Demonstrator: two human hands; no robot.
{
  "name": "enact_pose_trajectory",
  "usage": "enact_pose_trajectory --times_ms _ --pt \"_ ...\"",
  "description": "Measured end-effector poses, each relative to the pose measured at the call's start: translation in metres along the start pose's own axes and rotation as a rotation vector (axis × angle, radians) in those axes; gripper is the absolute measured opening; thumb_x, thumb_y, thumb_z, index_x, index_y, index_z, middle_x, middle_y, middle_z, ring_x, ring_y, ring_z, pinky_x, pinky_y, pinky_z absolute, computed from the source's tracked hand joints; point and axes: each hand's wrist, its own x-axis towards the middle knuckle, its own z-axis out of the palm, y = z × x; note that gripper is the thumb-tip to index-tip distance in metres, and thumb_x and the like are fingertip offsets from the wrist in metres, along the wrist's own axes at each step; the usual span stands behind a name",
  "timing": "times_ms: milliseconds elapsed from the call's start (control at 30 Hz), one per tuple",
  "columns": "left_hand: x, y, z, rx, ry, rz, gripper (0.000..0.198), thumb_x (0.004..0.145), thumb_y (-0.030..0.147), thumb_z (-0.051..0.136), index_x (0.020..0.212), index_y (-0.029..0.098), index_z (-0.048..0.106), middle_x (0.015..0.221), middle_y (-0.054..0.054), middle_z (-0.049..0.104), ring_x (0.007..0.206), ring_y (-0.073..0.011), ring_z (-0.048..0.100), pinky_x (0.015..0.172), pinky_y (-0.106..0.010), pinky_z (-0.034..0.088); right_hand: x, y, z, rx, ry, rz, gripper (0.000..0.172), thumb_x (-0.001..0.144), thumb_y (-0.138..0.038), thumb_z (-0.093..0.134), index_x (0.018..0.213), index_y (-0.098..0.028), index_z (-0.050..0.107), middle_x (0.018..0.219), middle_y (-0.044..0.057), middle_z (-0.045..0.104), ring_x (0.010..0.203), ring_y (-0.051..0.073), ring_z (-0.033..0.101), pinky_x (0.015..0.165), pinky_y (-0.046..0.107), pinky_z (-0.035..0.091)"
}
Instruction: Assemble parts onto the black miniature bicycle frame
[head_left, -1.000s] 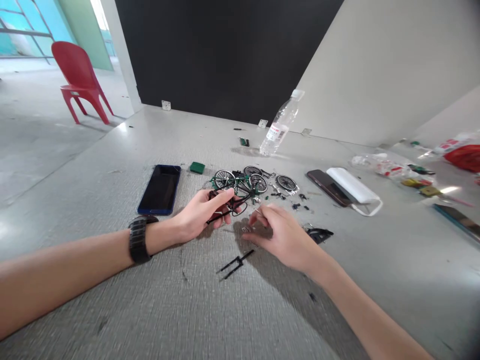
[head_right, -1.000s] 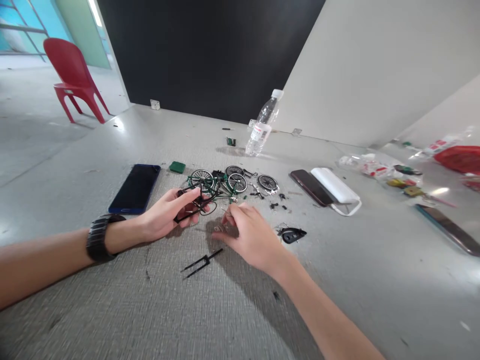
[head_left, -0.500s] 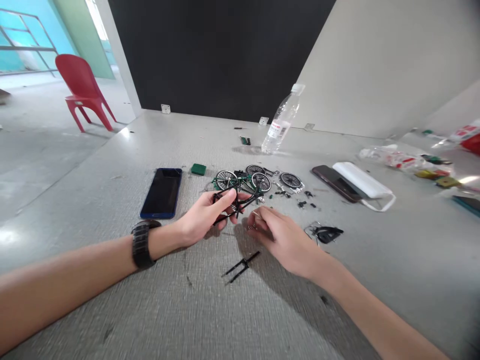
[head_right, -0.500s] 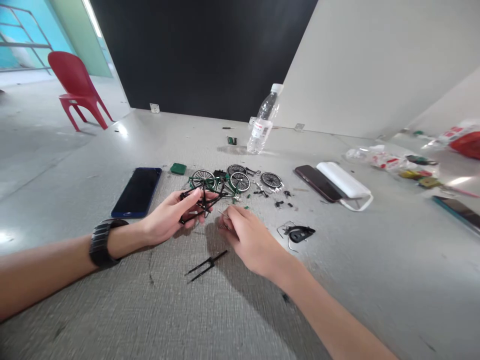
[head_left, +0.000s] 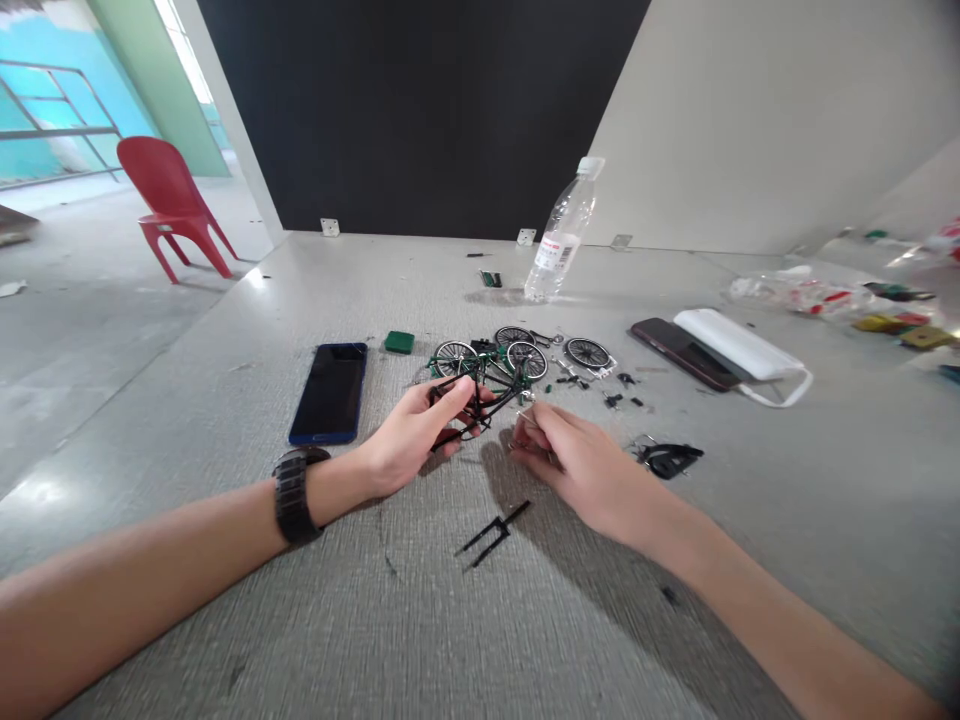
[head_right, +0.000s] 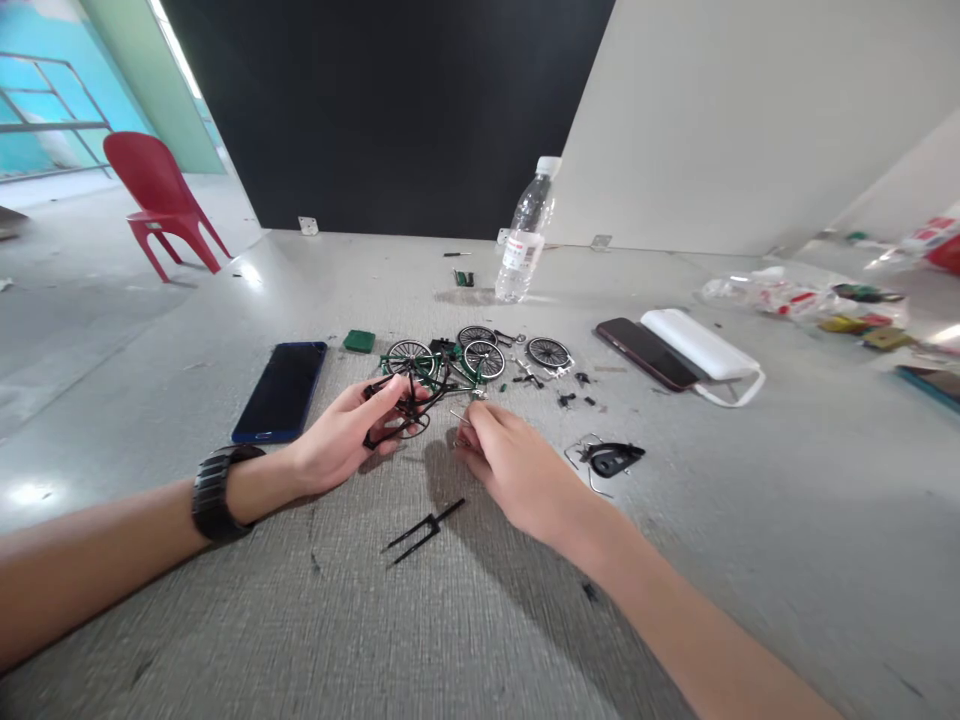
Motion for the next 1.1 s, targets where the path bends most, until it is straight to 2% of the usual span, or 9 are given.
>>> enact_pose_trajectory --times_ms 100,233,367,567,700,900,967,1100 --pt "0.0 0.0 0.0 0.0 -0.007 -0.006 0.047 0.092 0.06 0.068 0.109 0.017 0.073 0.104 -0.008 0.067 0.082 -0.0111 0.058 0.05 -0.015 0.034 0.0 0.0 0.0 0.0 -0.006 0.005 0.018 0.096 -0.029 0.058 0.083 -0.025 0.047 0.087 0.006 0.066 0.078 0.022 0.064 0.066 0.037 0.048" --pt "-0.001 0.0 -0.001 0.054 -0.018 -0.016 0.049 0.091 0.061 0.069 0.107 0.015 0.075 0.095 -0.006 0.064 0.069 -0.0078 0.049 0.046 -0.016 0.028 0.0 -0.001 0.0 0.007 -0.028 0.023 0.009 0.097 -0.027 0.055 0.089 -0.024 0.052 0.088 0.007 0.067 0.078 0.023 0.065 0.067 0.039 0.049" --pt "-0.001 0.001 0.0 0.065 0.014 -0.011 0.047 0.092 0.059 0.067 0.105 0.015 0.075 0.088 -0.005 0.061 0.067 -0.0089 0.047 0.048 -0.017 0.029 -0.003 -0.004 0.002 -0.007 -0.004 0.011 0.015 0.098 -0.028 0.054 0.084 -0.024 0.048 0.086 0.007 0.066 0.076 0.023 0.064 0.065 0.038 0.048" --pt "-0.002 0.006 0.004 0.055 0.029 -0.018 0.049 0.088 0.061 0.069 0.1 0.014 0.074 0.08 -0.002 0.054 0.063 -0.0079 0.043 0.047 -0.019 0.028 -0.003 0.005 0.003 -0.05 0.016 0.055 0.019 0.091 -0.029 0.067 0.084 -0.024 0.05 0.087 0.006 0.067 0.077 0.023 0.063 0.065 0.038 0.047" --pt "-0.002 0.006 0.004 0.057 0.009 -0.001 0.051 0.087 0.062 0.07 0.102 0.013 0.074 0.077 0.0 0.049 0.062 -0.0075 0.04 0.046 -0.019 0.027 -0.004 0.007 0.003 -0.071 -0.018 0.027 0.018 0.094 -0.026 0.06 0.081 -0.025 0.047 0.079 0.005 0.064 0.074 0.023 0.061 0.064 0.038 0.045" --pt "-0.001 0.004 0.002 0.043 -0.027 0.033 0.052 0.089 0.061 0.07 0.106 0.012 0.074 0.075 0.001 0.045 0.063 -0.0077 0.038 0.045 -0.018 0.026 -0.006 -0.003 -0.001 0.044 -0.061 0.025 0.022 0.094 -0.023 0.055 0.078 -0.025 0.041 0.08 0.004 0.062 0.069 0.02 0.059 0.059 0.036 0.042" --pt "-0.002 0.003 0.002 0.03 -0.021 0.022 0.051 0.089 0.06 0.07 0.107 0.012 0.074 0.075 0.001 0.045 0.064 -0.008 0.039 0.046 -0.017 0.027 -0.005 -0.005 -0.001 0.074 -0.03 0.019 0.027 0.096 -0.026 0.055 0.076 -0.026 0.037 0.077 0.003 0.061 0.068 0.019 0.057 0.06 0.036 0.041" --pt "-0.002 0.005 0.002 0.019 0.006 -0.035 0.046 0.091 0.056 0.069 0.107 0.013 0.074 0.079 -0.001 0.049 0.066 -0.0088 0.042 0.048 -0.017 0.029 -0.003 -0.008 -0.004 0.162 0.121 0.034 0.042 0.097 -0.037 0.06 0.074 -0.026 0.027 0.071 0.001 0.056 0.068 0.018 0.057 0.063 0.036 0.043"
